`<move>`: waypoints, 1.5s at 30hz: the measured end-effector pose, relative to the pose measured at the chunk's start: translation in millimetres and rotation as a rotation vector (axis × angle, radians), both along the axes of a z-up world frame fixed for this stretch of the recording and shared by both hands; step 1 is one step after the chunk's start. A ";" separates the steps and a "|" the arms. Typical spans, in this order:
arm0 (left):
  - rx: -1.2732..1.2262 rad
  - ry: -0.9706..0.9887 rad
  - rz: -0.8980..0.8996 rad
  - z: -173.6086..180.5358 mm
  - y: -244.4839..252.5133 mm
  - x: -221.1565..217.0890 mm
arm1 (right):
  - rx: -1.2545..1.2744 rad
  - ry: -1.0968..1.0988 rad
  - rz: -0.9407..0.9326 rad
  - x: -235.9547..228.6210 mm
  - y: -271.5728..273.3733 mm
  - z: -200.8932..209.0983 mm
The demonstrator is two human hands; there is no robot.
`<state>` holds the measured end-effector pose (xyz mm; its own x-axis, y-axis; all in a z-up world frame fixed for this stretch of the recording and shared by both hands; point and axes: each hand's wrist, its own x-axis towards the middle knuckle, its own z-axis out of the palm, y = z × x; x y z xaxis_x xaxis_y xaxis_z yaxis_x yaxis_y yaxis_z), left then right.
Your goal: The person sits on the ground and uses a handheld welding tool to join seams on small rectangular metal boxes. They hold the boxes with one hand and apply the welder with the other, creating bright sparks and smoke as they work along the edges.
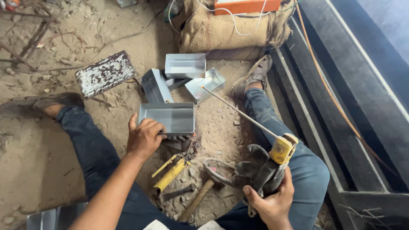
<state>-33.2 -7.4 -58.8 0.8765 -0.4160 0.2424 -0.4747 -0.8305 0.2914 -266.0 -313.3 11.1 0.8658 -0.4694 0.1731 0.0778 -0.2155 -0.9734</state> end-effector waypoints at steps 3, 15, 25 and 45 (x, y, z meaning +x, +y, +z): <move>0.021 0.108 -0.081 5.3 0.8 20.6 | -0.002 0.024 0.009 5.8 -1.6 -5.1; 0.252 -0.114 -0.034 23.4 -17.5 88.4 | -0.011 0.000 0.018 6.6 -3.0 -12.4; 0.160 -0.544 -0.163 45.0 15.0 11.7 | 0.037 -0.011 0.073 0.0 2.7 -2.7; 0.138 0.128 0.157 77.7 5.3 17.0 | 0.119 0.244 0.137 -58.3 -32.0 33.2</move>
